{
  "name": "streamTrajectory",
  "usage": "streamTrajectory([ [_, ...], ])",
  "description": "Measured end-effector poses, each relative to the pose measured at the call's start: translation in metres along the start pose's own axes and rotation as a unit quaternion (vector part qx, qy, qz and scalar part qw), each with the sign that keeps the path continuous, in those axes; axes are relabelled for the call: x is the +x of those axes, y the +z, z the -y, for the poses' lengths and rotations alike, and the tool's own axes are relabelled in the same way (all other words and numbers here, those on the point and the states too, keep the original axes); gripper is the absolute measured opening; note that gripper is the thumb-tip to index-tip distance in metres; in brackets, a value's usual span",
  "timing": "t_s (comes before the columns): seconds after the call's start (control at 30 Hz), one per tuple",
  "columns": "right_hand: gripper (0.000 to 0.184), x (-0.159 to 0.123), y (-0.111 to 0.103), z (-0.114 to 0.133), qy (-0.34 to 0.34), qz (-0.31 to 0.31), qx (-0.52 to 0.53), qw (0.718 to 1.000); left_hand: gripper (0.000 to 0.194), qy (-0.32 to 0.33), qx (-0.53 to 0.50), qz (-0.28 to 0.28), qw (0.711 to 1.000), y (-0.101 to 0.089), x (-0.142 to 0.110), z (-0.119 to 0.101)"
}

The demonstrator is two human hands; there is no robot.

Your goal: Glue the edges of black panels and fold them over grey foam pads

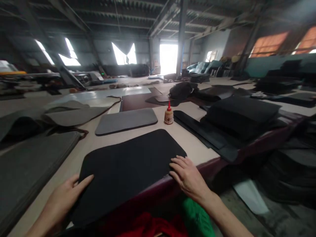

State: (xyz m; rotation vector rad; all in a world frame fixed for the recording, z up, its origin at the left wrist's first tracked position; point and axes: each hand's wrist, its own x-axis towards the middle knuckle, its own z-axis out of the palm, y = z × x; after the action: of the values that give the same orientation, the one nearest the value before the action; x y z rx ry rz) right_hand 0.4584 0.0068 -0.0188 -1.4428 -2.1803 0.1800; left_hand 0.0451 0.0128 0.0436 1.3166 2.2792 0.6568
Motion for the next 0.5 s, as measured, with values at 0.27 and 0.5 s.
streamTrajectory([
  [0.27, 0.025, -0.002, -0.001, 0.013, -0.040, -0.033, -0.076, 0.996, 0.040, 0.106, 0.137, -0.014, 0.985, 0.013, 0.028, -0.020],
  [0.5, 0.023, 0.008, 0.003, 0.009, -0.045, -0.044, -0.067, 0.996, 0.055, 0.116, 0.167, -0.052, 0.978, 0.018, 0.039, -0.009],
])
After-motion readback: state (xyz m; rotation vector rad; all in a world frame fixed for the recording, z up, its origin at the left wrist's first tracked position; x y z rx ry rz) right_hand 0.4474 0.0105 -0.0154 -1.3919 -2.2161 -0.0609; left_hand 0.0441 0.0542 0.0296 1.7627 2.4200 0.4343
